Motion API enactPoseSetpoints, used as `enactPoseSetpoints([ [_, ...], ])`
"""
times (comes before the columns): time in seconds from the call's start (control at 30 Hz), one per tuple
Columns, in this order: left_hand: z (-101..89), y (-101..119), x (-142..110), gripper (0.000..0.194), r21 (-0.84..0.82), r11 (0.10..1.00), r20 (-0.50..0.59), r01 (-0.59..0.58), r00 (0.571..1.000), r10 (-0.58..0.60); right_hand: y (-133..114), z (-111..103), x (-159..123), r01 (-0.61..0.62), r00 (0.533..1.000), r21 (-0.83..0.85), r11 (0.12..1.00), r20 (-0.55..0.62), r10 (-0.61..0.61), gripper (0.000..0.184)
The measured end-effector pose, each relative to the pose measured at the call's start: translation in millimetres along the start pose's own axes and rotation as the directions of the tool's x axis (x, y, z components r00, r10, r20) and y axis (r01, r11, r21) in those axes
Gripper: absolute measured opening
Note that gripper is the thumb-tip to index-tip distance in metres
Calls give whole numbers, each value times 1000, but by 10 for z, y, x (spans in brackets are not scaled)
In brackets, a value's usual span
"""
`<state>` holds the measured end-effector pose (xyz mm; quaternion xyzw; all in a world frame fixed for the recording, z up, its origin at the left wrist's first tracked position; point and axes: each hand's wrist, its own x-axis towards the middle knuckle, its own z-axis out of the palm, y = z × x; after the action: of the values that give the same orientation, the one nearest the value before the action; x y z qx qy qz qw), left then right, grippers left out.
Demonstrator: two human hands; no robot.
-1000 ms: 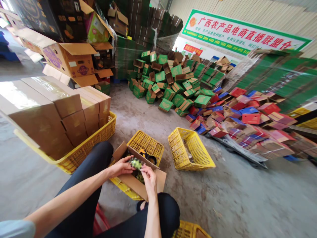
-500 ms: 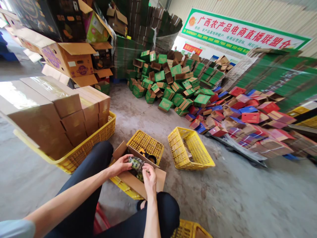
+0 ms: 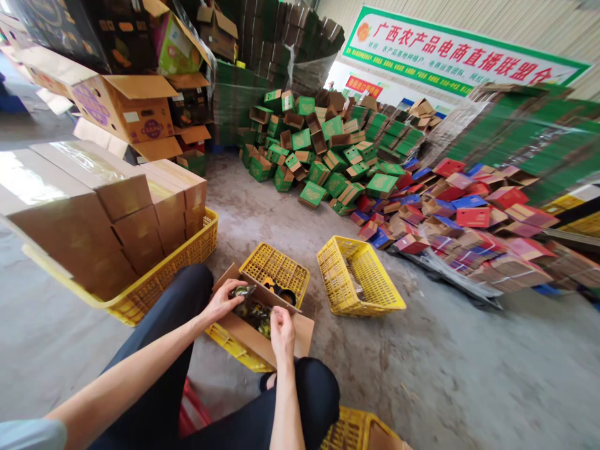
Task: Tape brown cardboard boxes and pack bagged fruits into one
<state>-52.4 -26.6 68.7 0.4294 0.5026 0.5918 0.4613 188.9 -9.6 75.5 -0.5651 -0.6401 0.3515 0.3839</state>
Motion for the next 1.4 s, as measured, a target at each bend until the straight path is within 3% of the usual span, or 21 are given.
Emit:
enactPoseSetpoints([
  [0.1,-21,46,-2,36,51,998,0,29,1000,-29,26,-18,25,42,999,-134,990,-18,-45,36],
  [0.2,8,57,-25,41,6,996,36,83,996,-84,62,-88,31,48,996,-189,981,-64,-61,30],
  [0.3,43,54,-41,48,-49,992,59,114,992,-111,133,-135,-29,-12,995,-316,949,-94,-19,28],
  [0.43,84,31,-58,53,-134,979,173,155,976,-131,236,-96,-130,-76,996,-472,878,-81,42,39],
  [0.6,140,-62,-96,54,-140,966,317,218,934,-165,273,-190,-39,-106,992,-284,953,-103,79,33],
  [0.7,158,-110,-107,55,-175,948,349,265,917,-192,196,-309,16,-140,988,-218,966,-90,123,41],
  [0.8,160,-92,-122,59,-238,919,361,315,907,-217,27,-332,-21,-148,989,110,983,26,146,54],
  [0.9,159,-8,-156,68,-311,880,362,358,901,-239,-183,-260,-105,-164,981,391,906,157,110,59],
  [1.1,168,91,-207,66,-289,857,544,427,810,-220,-463,-125,-196,-201,950,433,879,303,68,54],
  [1.2,170,59,-191,63,-291,882,507,369,842,-185,-518,-123,-201,-230,951,447,865,293,102,49],
  [1.3,169,30,-171,61,-287,912,476,293,870,-130,-527,-145,-187,-238,959,490,839,254,123,56],
  [1.4,172,19,-172,61,-265,922,488,282,864,-124,-495,-153,-160,-220,967,466,857,219,129,61],
])
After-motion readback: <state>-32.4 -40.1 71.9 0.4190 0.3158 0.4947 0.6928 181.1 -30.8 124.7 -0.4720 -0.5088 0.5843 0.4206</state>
